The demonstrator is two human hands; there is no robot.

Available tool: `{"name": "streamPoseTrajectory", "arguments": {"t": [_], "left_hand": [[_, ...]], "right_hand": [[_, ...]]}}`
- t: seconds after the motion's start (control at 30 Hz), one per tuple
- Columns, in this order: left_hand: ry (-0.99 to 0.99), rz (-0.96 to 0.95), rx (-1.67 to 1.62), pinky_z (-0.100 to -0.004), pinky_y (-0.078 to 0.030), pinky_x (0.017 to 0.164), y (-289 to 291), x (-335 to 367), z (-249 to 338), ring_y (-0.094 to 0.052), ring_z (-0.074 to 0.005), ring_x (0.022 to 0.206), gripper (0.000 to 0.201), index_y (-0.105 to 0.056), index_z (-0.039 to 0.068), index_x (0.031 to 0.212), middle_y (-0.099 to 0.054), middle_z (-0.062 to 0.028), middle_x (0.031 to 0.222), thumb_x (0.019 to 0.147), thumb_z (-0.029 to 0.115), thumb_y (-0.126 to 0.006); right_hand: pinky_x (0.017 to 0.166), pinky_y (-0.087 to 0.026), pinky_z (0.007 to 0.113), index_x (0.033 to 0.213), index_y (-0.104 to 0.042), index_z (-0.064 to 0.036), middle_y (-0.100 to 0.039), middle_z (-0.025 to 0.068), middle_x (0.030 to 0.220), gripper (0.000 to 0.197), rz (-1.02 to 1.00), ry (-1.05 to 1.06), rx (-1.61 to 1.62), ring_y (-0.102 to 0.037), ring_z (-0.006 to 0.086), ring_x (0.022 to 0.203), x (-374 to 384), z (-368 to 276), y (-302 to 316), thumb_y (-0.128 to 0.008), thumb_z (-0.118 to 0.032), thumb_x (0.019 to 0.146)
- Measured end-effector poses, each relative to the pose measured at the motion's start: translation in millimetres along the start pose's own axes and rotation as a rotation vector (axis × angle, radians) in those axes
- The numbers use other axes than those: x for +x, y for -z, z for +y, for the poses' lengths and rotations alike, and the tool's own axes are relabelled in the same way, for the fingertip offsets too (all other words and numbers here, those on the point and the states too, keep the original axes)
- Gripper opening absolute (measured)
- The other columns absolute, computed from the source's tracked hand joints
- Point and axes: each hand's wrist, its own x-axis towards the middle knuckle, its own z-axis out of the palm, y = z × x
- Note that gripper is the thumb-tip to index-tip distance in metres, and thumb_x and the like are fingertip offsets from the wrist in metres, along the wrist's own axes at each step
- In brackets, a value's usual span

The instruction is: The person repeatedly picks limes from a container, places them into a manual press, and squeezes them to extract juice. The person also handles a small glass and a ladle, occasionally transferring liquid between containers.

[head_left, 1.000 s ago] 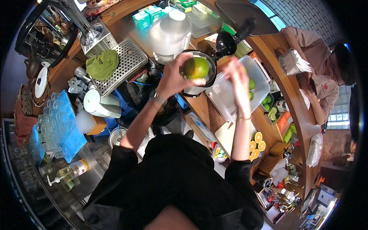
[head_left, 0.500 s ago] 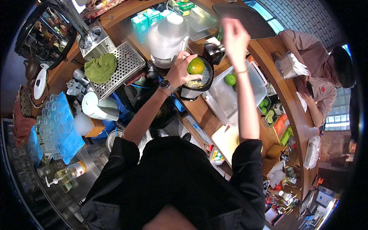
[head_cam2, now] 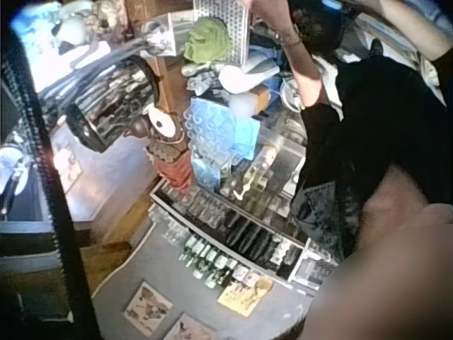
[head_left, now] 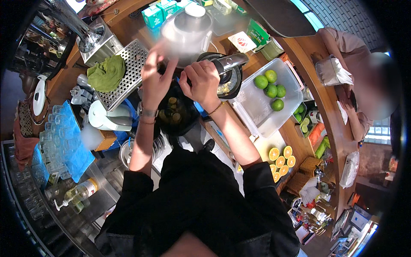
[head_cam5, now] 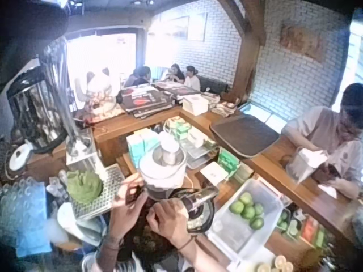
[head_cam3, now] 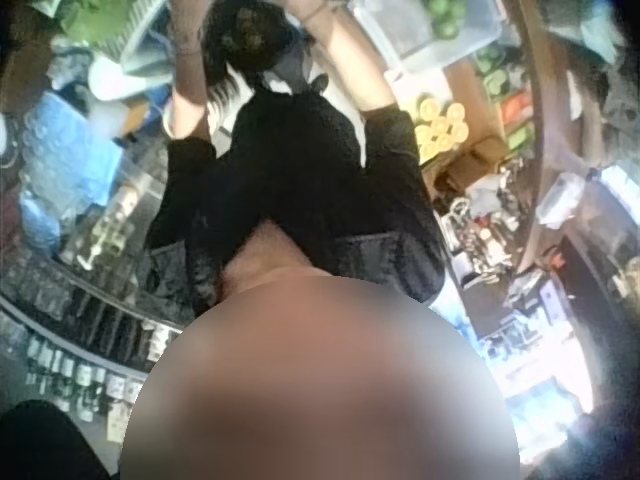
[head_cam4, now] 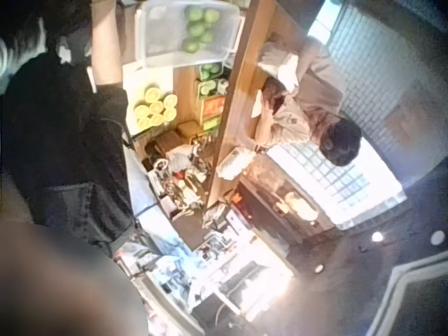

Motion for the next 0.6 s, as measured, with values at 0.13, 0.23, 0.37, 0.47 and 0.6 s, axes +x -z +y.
{"name": "streamPoseTrajectory", "arguments": {"t": [0.13,0.23,0.37,0.47,0.6], "left_hand": [[-0.176,-0.178,-0.004,-0.0376,-0.047,0.096,-44,21,29,-0.060,-0.0285,0.115,0.039,-0.053,0.004,0.131,-0.062,-0.0161,0.123,0.094,0.015,-0.062],[-0.170,-0.279,0.135,-0.0408,-0.043,0.099,-73,20,28,-0.056,-0.0349,0.117,0.039,-0.054,0.004,0.130,-0.062,-0.0178,0.122,0.097,0.024,-0.059],[-0.054,-0.418,0.176,-0.0418,-0.041,0.102,-71,13,20,-0.053,-0.0369,0.120,0.043,-0.051,0.006,0.133,-0.059,-0.0186,0.125,0.099,0.033,-0.052],[-0.056,-0.412,0.153,-0.0420,-0.041,0.102,-70,11,8,-0.053,-0.0369,0.120,0.046,-0.050,0.006,0.134,-0.059,-0.0193,0.127,0.100,0.037,-0.048],[0.068,-0.462,0.137,-0.0415,-0.041,0.102,-66,12,14,-0.053,-0.0369,0.121,0.047,-0.050,0.006,0.134,-0.058,-0.0193,0.129,0.102,0.039,-0.045]], "right_hand": [[0.081,-0.049,0.041,0.096,-0.066,-0.0053,-0.065,0.0125,0.093,0.034,-0.072,-0.137,0.091,-0.062,0.0325,0.088,-12,-1,4,-0.074,-0.023,0.068],[0.087,-0.049,0.043,0.109,-0.065,-0.0053,-0.066,0.0142,0.106,0.051,-0.115,-0.448,0.320,-0.062,0.0356,0.100,-22,-2,2,-0.079,-0.027,0.065],[0.090,-0.048,0.044,0.112,-0.064,-0.0056,-0.066,0.0147,0.109,0.056,-0.080,-0.240,0.247,-0.061,0.0369,0.104,-31,7,-8,-0.080,-0.028,0.063],[0.092,-0.047,0.045,0.114,-0.064,-0.0058,-0.066,0.0150,0.111,0.059,-0.074,-0.183,0.233,-0.060,0.0379,0.108,-36,11,-14,-0.081,-0.029,0.062],[0.095,-0.046,0.046,0.115,-0.064,-0.0054,-0.065,0.0155,0.114,0.061,-0.003,-0.080,0.223,-0.060,0.0378,0.111,-37,7,-16,-0.082,-0.029,0.062]]}}
